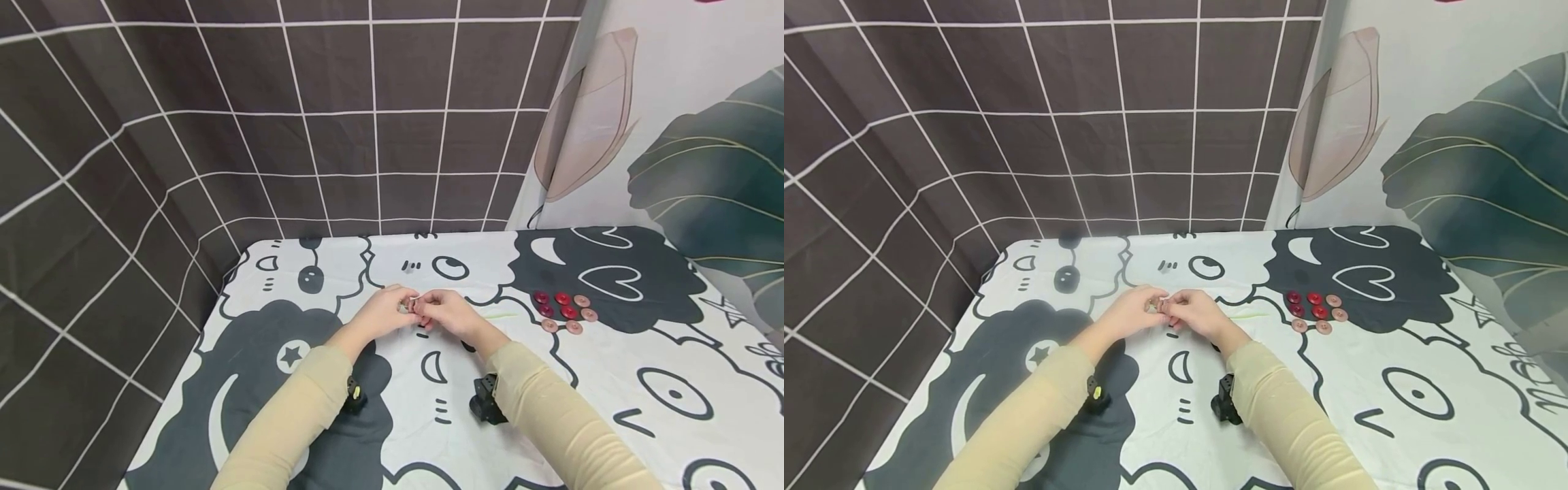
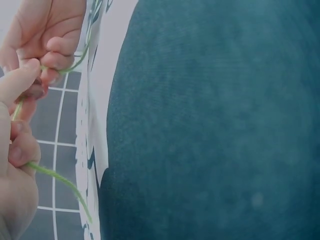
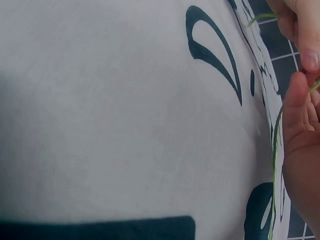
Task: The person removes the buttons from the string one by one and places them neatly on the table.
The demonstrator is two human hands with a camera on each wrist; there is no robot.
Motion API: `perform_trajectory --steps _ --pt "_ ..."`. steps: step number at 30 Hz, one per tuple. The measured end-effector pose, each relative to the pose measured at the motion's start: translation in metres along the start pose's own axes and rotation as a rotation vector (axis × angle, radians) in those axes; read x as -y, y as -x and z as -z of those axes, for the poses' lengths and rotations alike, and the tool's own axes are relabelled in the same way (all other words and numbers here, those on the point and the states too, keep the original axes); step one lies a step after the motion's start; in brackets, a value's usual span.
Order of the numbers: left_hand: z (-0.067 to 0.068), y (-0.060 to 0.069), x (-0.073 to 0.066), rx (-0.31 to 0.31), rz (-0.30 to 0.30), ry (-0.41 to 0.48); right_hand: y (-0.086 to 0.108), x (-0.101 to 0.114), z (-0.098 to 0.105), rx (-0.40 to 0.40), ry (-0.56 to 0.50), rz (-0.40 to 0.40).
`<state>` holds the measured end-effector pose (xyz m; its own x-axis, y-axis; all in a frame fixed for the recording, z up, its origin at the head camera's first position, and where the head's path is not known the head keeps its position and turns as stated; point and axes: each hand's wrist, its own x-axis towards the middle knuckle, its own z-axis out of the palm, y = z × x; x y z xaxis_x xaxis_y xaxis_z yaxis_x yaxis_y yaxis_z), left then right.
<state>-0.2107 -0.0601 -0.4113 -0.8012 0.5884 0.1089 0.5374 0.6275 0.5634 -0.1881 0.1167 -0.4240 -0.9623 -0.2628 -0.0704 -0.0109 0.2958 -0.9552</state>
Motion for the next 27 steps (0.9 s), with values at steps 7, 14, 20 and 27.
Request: perform_trajectory --steps 7,14,20,27 --pt "0.0 -0.002 0.001 0.01 0.019 -0.023 0.002 0.002 0.005 -0.034 -0.02 -0.026" --pt "0.0 -0.002 0.0 0.021 0.007 -0.087 0.004 -0.002 0.012 -0.045 0.072 -0.03" --pt "0.0 -0.001 0.0 0.019 0.004 -0.08 0.007 -0.005 0.02 -0.065 0.109 -0.071" --pt "-0.001 -0.001 0.002 0.017 0.035 -0.041 0.01 -0.011 0.03 -0.07 0.103 -0.084"
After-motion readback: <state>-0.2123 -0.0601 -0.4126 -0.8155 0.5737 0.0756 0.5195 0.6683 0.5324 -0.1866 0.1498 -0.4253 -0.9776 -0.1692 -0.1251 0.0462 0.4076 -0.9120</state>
